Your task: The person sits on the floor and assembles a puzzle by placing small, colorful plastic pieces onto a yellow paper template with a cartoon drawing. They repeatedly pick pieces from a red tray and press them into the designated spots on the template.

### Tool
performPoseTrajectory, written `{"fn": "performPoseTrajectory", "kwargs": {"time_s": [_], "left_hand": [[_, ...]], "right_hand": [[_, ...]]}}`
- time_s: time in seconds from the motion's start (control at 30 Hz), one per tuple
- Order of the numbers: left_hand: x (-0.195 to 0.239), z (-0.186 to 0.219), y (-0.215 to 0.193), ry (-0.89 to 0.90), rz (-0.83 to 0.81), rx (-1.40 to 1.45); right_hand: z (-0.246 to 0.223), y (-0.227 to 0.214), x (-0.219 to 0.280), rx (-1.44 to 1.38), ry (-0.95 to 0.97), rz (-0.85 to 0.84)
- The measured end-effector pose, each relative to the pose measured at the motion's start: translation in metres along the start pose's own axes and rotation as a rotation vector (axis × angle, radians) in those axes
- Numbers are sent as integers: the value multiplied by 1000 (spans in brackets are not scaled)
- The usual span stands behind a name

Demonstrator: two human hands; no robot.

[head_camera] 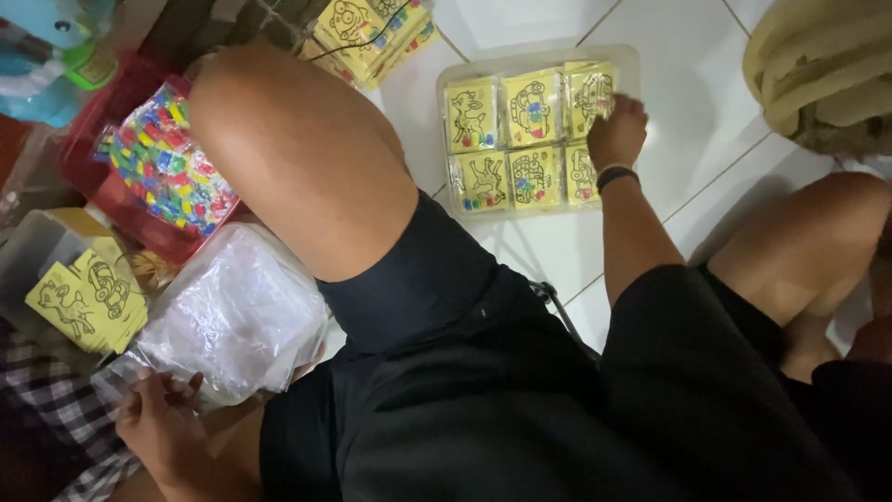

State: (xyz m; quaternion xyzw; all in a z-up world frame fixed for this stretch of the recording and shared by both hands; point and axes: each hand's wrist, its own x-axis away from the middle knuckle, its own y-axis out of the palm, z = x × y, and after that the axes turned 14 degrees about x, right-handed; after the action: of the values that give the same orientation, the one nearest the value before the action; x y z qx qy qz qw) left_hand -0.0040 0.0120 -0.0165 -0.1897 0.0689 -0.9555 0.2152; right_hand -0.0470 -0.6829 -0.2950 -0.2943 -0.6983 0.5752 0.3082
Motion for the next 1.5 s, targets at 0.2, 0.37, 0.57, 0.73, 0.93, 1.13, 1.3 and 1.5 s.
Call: {"fn": "performPoseTrajectory", "kwargs": {"time_s": [0.2, 0.37, 0.57, 0.73, 0.93, 1.13, 1.3, 1.5], "left_hand": [[-35, -67, -42, 23, 126, -6], [-17, -30, 0, 65, -45, -151], [-30, -68, 38, 220, -109, -360], [-33, -78, 58, 266, -152, -735], [-46, -83, 60, 304, -149, -712], [-39, -40, 47, 238, -111, -609], [-24, 1, 25, 225, -31, -449], [-16, 3, 19, 211, 51, -383]], "right_hand": [[41, 74, 2, 243, -242, -348], [54, 93, -16, -58, -383, -32], [-112, -46, 0, -819, -209, -279], [-282, -190, 27, -918, -695, -209], [-438, -317, 167, -893, -1578, -222], [-497, -221, 280, -551, -1825, -550], [-475, -167, 308, -199, -1736, -425], [-469, -151, 292, -588, -1245, -1047]]}}
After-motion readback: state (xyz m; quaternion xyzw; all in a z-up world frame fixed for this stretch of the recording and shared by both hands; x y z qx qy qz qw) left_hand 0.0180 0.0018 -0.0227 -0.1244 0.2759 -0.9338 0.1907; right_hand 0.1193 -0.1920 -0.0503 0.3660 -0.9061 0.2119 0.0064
